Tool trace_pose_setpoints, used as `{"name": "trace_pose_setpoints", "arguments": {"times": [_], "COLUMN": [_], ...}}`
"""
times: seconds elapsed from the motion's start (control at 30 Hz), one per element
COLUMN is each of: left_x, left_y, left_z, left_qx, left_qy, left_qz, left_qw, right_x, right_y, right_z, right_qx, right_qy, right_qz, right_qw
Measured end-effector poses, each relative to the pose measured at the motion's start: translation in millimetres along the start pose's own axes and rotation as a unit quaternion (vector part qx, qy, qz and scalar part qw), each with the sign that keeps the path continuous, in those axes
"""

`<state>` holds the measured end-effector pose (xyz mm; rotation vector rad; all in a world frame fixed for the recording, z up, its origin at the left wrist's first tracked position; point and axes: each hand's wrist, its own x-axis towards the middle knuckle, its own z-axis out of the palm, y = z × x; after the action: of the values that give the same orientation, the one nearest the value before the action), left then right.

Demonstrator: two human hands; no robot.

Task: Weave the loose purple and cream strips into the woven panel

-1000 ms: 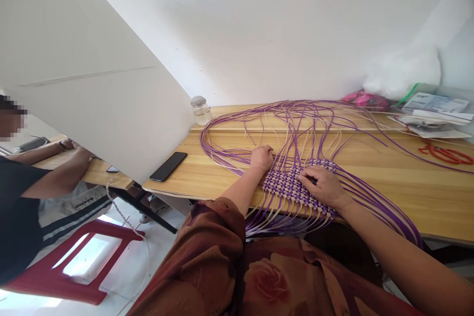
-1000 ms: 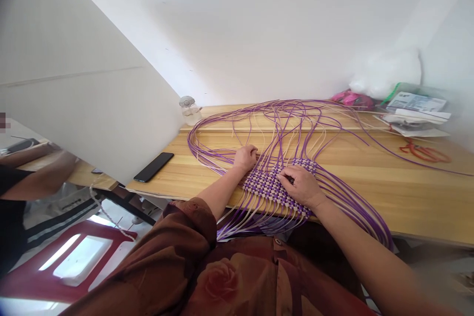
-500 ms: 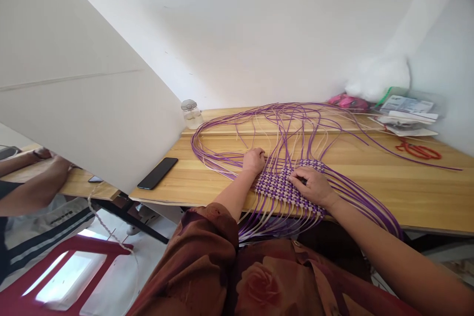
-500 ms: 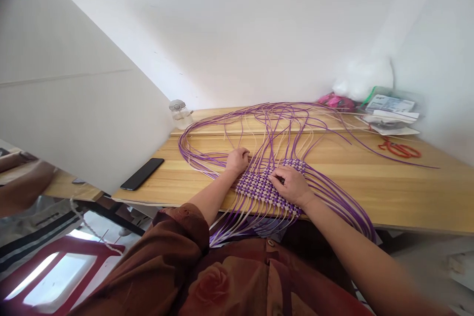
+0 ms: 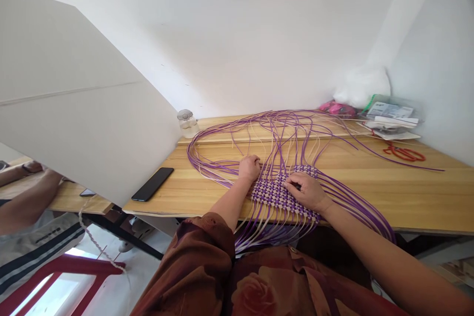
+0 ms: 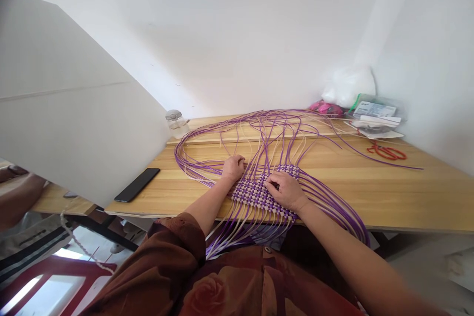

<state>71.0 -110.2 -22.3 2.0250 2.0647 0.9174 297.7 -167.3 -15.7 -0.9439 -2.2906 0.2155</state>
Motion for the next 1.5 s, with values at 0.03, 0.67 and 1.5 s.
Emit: {"name": "trace_pose_setpoints", "arguments": {"times": [0.03,0.67,1.5], "left_x": [0,13,-7], "left_y": [1,-26,-61], "left_z": [-1.6,-0.2,-47.0], "left_qx": [-0.003,-0.012,0.166], "left_qy": [0.013,0.027,0.016], "left_qz": [-0.008,-0.154,-0.090], "left_qw": [1.000,0.988,0.982], "right_x": [0,-1,1], "right_y": [0,0,-2], "right_z": [0,0,-2], "right_qx": [0.000,0.001,0.108], "right_qy": [0.001,0.010,0.038], "right_qz": [0.000,0.003,0.061], "right_qw": [1.000,1.000,0.992]}}
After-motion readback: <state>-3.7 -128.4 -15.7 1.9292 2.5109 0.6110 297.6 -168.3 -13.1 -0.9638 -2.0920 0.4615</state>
